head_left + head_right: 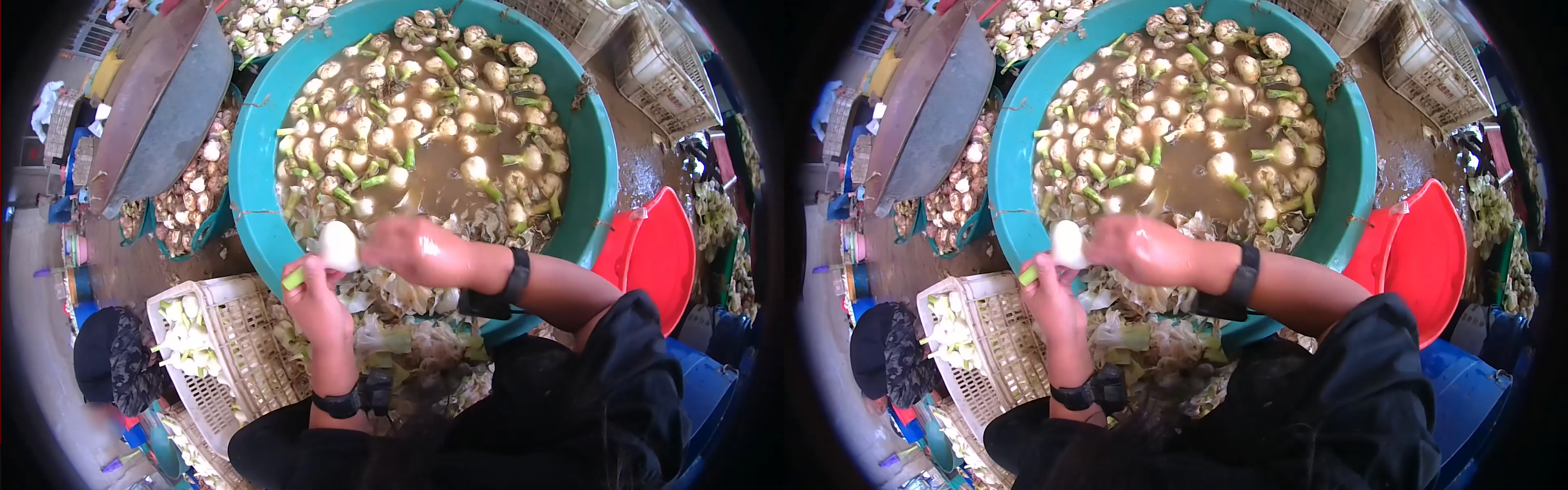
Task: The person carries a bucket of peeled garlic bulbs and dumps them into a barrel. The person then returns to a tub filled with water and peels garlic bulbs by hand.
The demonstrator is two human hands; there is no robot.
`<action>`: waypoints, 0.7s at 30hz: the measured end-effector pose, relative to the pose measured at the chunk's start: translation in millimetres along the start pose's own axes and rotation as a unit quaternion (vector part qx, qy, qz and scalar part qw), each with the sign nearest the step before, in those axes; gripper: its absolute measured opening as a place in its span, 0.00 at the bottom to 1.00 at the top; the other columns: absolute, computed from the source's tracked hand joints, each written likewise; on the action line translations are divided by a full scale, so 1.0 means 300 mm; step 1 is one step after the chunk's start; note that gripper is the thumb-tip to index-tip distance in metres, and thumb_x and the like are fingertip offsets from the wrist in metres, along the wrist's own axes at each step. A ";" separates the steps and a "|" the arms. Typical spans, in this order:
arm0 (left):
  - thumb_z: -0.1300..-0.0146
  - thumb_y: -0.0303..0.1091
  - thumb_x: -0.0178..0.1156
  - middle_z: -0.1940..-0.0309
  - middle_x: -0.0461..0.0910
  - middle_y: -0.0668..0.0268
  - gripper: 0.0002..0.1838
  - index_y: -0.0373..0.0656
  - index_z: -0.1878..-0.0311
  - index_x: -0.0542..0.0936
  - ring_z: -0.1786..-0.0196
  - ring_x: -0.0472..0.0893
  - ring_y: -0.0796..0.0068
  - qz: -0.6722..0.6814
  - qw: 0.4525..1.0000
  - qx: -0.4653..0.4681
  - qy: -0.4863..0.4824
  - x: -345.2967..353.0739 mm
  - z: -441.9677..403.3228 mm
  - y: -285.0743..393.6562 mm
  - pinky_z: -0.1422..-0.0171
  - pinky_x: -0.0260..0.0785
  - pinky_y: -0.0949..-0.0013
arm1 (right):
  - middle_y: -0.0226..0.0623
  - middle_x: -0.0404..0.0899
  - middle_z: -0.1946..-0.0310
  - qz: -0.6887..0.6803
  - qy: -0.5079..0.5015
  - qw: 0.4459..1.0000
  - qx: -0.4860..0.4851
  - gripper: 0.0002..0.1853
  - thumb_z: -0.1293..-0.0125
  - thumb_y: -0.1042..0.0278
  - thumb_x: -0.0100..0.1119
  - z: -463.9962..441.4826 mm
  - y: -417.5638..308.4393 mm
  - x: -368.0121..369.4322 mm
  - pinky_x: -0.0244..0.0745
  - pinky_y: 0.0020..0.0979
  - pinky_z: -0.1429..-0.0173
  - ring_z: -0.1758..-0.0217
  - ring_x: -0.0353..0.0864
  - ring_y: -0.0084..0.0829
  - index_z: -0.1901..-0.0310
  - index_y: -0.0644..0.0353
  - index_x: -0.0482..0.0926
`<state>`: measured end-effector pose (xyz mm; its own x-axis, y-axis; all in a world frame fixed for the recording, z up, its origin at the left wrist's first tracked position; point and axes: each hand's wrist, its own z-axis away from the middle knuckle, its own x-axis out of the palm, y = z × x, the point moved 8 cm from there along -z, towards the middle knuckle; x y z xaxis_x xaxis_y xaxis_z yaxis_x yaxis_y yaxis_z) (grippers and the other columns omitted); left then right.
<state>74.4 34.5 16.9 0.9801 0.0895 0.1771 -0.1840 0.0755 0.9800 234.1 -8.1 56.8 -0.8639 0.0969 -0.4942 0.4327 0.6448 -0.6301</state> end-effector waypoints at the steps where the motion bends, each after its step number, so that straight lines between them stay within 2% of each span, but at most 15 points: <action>1: 0.39 0.42 0.57 0.73 0.76 0.66 0.14 0.41 0.64 0.71 0.73 0.75 0.81 0.031 0.997 -0.045 0.045 0.001 0.002 0.004 0.69 0.70 0.77 | 0.37 0.76 0.65 0.113 -0.067 0.991 -0.041 0.08 0.44 0.73 0.55 0.048 -0.020 0.054 0.75 0.34 0.63 0.63 0.77 0.38 0.61 0.57 0.77; 2: 0.39 0.42 0.57 0.73 0.76 0.66 0.14 0.41 0.64 0.71 0.73 0.75 0.81 0.029 0.998 -0.040 0.049 -0.010 -0.014 0.015 0.69 0.70 0.77 | 0.37 0.76 0.65 0.110 -0.066 0.991 -0.045 0.08 0.44 0.73 0.55 0.081 -0.016 0.041 0.75 0.34 0.63 0.63 0.77 0.38 0.61 0.57 0.77; 3: 0.39 0.43 0.56 0.74 0.76 0.67 0.14 0.41 0.64 0.71 0.73 0.75 0.82 0.058 0.992 -0.084 0.077 -0.039 -0.024 0.002 0.70 0.69 0.77 | 0.37 0.76 0.63 0.161 -0.215 0.958 0.097 0.08 0.43 0.71 0.55 0.139 0.080 0.092 0.75 0.34 0.63 0.63 0.78 0.39 0.61 0.57 0.76; 4: 0.39 0.44 0.56 0.75 0.76 0.68 0.14 0.41 0.65 0.71 0.74 0.75 0.82 0.087 0.982 -0.129 0.105 -0.064 -0.021 -0.017 0.71 0.69 0.77 | 0.38 0.77 0.62 0.206 -0.355 0.881 0.235 0.08 0.42 0.70 0.54 0.219 0.164 0.129 0.75 0.35 0.63 0.63 0.78 0.40 0.60 0.57 0.76; 5: 0.38 0.43 0.56 0.74 0.75 0.68 0.14 0.40 0.64 0.71 0.74 0.74 0.81 0.058 0.987 -0.109 0.105 -0.068 -0.022 -0.011 0.72 0.67 0.78 | 0.38 0.77 0.62 0.205 -0.356 0.881 0.234 0.08 0.42 0.70 0.54 0.209 0.166 0.130 0.75 0.35 0.63 0.63 0.78 0.40 0.60 0.57 0.76; 7: 0.40 0.40 0.57 0.73 0.75 0.68 0.13 0.40 0.64 0.71 0.73 0.75 0.79 0.015 0.996 -0.061 0.066 -0.062 -0.016 -0.010 0.70 0.68 0.76 | 0.42 0.77 0.63 0.118 -0.123 0.952 0.255 0.08 0.42 0.67 0.55 0.122 0.157 0.016 0.74 0.35 0.64 0.66 0.78 0.42 0.64 0.60 0.78; 8: 0.41 0.37 0.59 0.72 0.75 0.67 0.12 0.39 0.64 0.71 0.71 0.75 0.77 -0.025 0.999 -0.011 0.029 -0.044 -0.008 0.006 0.68 0.69 0.75 | 0.42 0.77 0.63 0.121 -0.121 0.950 0.262 0.08 0.42 0.67 0.55 0.087 0.142 0.004 0.74 0.35 0.64 0.66 0.78 0.42 0.64 0.60 0.78; 9: 0.41 0.37 0.59 0.72 0.75 0.67 0.12 0.39 0.64 0.71 0.71 0.75 0.77 -0.023 0.999 -0.015 0.025 -0.037 0.002 -0.001 0.68 0.69 0.75 | 0.43 0.78 0.66 0.019 -0.047 0.962 0.269 0.08 0.42 0.67 0.56 0.023 0.114 -0.028 0.73 0.35 0.65 0.68 0.78 0.42 0.66 0.62 0.78; 10: 0.44 0.33 0.61 0.71 0.75 0.65 0.11 0.38 0.65 0.71 0.69 0.75 0.73 -0.150 0.982 0.113 -0.003 -0.009 0.018 0.064 0.65 0.69 0.73 | 0.45 0.78 0.69 -0.085 0.027 0.959 0.269 0.08 0.43 0.67 0.56 -0.019 0.097 -0.054 0.72 0.35 0.66 0.71 0.77 0.43 0.69 0.64 0.78; 11: 0.47 0.29 0.64 0.70 0.74 0.63 0.11 0.37 0.65 0.72 0.67 0.75 0.69 -0.273 0.931 0.239 -0.031 0.036 0.047 0.121 0.62 0.69 0.70 | 0.45 0.78 0.69 -0.083 0.028 0.959 0.271 0.08 0.43 0.67 0.56 -0.035 0.093 -0.050 0.72 0.35 0.66 0.71 0.77 0.43 0.69 0.64 0.78; 12: 0.47 0.29 0.64 0.70 0.74 0.63 0.11 0.37 0.65 0.72 0.67 0.75 0.69 -0.274 0.931 0.238 -0.034 0.048 0.053 0.131 0.62 0.69 0.70 | 0.45 0.77 0.72 -0.082 0.018 0.959 0.270 0.07 0.44 0.69 0.57 -0.049 0.087 -0.038 0.71 0.34 0.67 0.72 0.77 0.43 0.70 0.65 0.78; 15: 0.53 0.24 0.67 0.68 0.74 0.56 0.13 0.36 0.67 0.72 0.64 0.75 0.59 -0.438 0.783 0.436 -0.070 0.138 0.133 0.207 0.59 0.69 0.65 | 0.46 0.77 0.77 -0.077 0.006 0.956 0.282 0.06 0.47 0.72 0.57 -0.060 0.089 -0.020 0.71 0.35 0.69 0.74 0.77 0.43 0.73 0.66 0.78; 19: 0.51 0.26 0.66 0.66 0.75 0.59 0.13 0.35 0.65 0.72 0.63 0.76 0.65 -0.417 0.789 0.446 -0.077 0.134 0.155 0.179 0.58 0.69 0.64 | 0.46 0.76 0.79 -0.074 -0.039 0.944 0.318 0.04 0.51 0.74 0.56 -0.022 0.148 -0.001 0.72 0.35 0.69 0.76 0.76 0.44 0.76 0.65 0.77; 20: 0.48 0.31 0.64 0.66 0.75 0.61 0.13 0.36 0.63 0.72 0.64 0.75 0.69 -0.281 0.909 0.307 -0.007 0.062 0.109 0.150 0.60 0.70 0.66 | 0.46 0.76 0.79 -0.076 -0.037 0.944 0.318 0.04 0.51 0.74 0.56 0.017 0.182 0.016 0.72 0.35 0.69 0.76 0.76 0.44 0.76 0.65 0.77; 21: 0.45 0.35 0.63 0.66 0.75 0.64 0.14 0.38 0.62 0.72 0.65 0.75 0.74 -0.131 0.977 0.153 0.065 -0.010 0.075 0.088 0.61 0.70 0.68 | 0.45 0.76 0.80 0.024 -0.119 0.924 0.363 0.04 0.51 0.73 0.56 0.100 0.250 0.065 0.73 0.35 0.68 0.75 0.76 0.45 0.73 0.64 0.77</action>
<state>68.4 13.8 44.3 0.9693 0.2338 -0.0765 0.1218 -0.1863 0.9749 257.4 19.6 -18.2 -0.7958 -0.1124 -0.5950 0.6021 -0.0421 -0.7973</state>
